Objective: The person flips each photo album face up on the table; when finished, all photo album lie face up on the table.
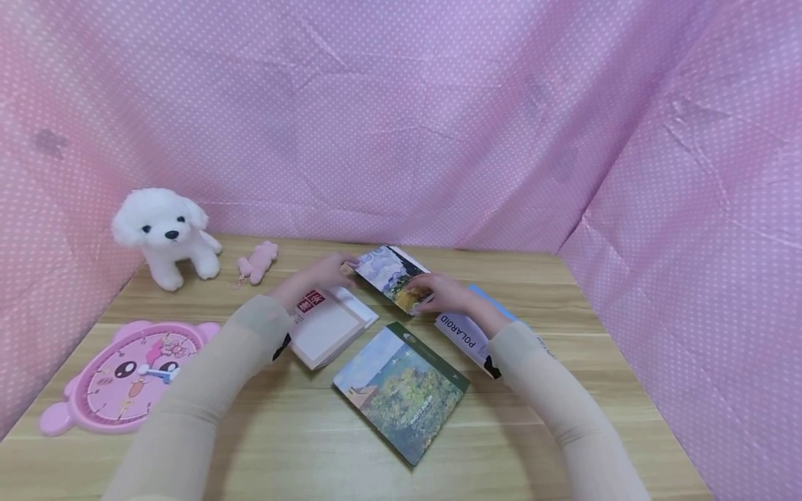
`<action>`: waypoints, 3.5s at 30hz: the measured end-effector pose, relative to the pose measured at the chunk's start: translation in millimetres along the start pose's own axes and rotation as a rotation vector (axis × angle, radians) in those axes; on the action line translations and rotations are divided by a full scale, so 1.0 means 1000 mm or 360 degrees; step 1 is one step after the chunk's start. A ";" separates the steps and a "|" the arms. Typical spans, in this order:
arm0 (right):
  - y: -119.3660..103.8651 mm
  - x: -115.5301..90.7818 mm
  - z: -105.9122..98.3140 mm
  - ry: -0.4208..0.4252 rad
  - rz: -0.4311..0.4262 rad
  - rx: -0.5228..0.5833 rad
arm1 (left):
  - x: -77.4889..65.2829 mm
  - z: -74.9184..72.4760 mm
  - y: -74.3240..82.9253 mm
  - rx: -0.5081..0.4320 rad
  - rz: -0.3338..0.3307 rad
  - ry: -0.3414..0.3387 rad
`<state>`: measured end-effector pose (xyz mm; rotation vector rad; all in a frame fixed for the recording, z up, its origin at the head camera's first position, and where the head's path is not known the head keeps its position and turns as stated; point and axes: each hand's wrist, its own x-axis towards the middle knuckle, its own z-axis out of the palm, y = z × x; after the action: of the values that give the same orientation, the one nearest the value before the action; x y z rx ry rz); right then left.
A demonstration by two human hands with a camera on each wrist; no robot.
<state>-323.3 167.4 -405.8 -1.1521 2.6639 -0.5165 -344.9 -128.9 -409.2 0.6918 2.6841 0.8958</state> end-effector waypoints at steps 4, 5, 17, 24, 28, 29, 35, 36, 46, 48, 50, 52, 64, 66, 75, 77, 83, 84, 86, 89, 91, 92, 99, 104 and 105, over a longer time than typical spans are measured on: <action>-0.008 -0.012 -0.009 -0.0007 0.0040 0.0024 | -0.005 0.000 0.007 0.0033 -0.0022 0.0104; -0.010 -0.015 -0.011 -0.0004 0.0048 0.0031 | -0.006 0.001 0.009 0.0043 -0.0026 0.0128; -0.028 -0.054 -0.017 0.0107 -0.0070 -0.0072 | -0.042 0.028 0.051 0.0053 0.0093 0.0215; -0.035 -0.077 -0.005 0.0151 -0.0173 -0.0054 | -0.060 0.048 0.066 0.0070 0.0109 0.0240; -0.037 -0.090 0.004 0.0132 -0.0201 0.0044 | -0.070 0.061 0.075 0.0034 0.0117 0.0232; -0.038 -0.093 0.006 0.0122 -0.0217 0.0067 | -0.072 0.065 0.076 0.0055 0.0130 0.0228; -0.038 -0.110 0.017 0.0025 -0.0338 0.0143 | -0.083 0.084 0.082 0.0091 0.0218 0.0184; -0.038 -0.113 0.019 0.0001 -0.0346 0.0150 | -0.084 0.087 0.082 0.0075 0.0224 0.0167; -0.034 -0.131 0.036 -0.0204 -0.0278 0.0149 | -0.089 0.103 0.082 0.0050 0.0175 0.0018; -0.032 -0.132 0.039 -0.0233 -0.0285 0.0105 | -0.090 0.104 0.083 0.0049 0.0160 -0.0016; -0.031 -0.132 0.041 -0.0249 -0.0261 0.0069 | -0.090 0.105 0.085 0.0044 0.0160 -0.0027; -0.031 -0.132 0.041 -0.0250 -0.0242 0.0045 | -0.089 0.105 0.085 0.0029 0.0149 -0.0024; -0.030 -0.127 0.038 -0.0225 -0.0278 -0.0032 | -0.080 0.105 0.073 0.0011 0.0248 0.0075; -0.029 -0.126 0.037 -0.0229 -0.0294 -0.0034 | -0.078 0.104 0.072 -0.0010 0.0236 0.0077; -0.027 -0.126 0.032 -0.0194 -0.0295 -0.0006 | -0.074 0.101 0.073 -0.0058 0.0153 0.0210; -0.028 -0.126 0.031 -0.0175 -0.0306 0.0021 | -0.074 0.100 0.074 -0.0068 0.0152 0.0238; -0.027 -0.125 0.028 -0.0087 -0.0366 0.0058 | -0.076 0.095 0.076 -0.0114 0.0187 0.0298; -0.027 -0.126 0.027 -0.0076 -0.0372 0.0062 | -0.076 0.094 0.077 -0.0119 0.0196 0.0308; -0.026 -0.126 0.027 -0.0054 -0.0387 0.0065 | -0.077 0.092 0.077 -0.0129 0.0214 0.0323; -0.025 -0.127 0.026 -0.0025 -0.0424 0.0098 | -0.078 0.092 0.078 -0.0149 0.0235 0.0358; -0.025 -0.127 0.025 -0.0006 -0.0449 0.0115 | -0.079 0.091 0.078 -0.0161 0.0237 0.0385; -0.025 -0.127 0.024 -0.0004 -0.0457 0.0143 | -0.079 0.091 0.078 -0.0169 0.0236 0.0401; -0.032 -0.127 0.019 -0.0037 -0.0400 0.0295 | -0.081 0.087 0.078 -0.0326 0.0138 0.0473; -0.037 -0.128 0.014 -0.0008 -0.0368 0.0314 | -0.081 0.081 0.082 -0.0401 0.0076 0.0486; -0.037 -0.129 0.013 0.0010 -0.0372 0.0305 | -0.082 0.079 0.083 -0.0408 0.0073 0.0489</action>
<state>-207.4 235.0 -398.2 -1.4100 2.4326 -0.7957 -216.2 -71.5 -415.0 0.6017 2.7420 1.4321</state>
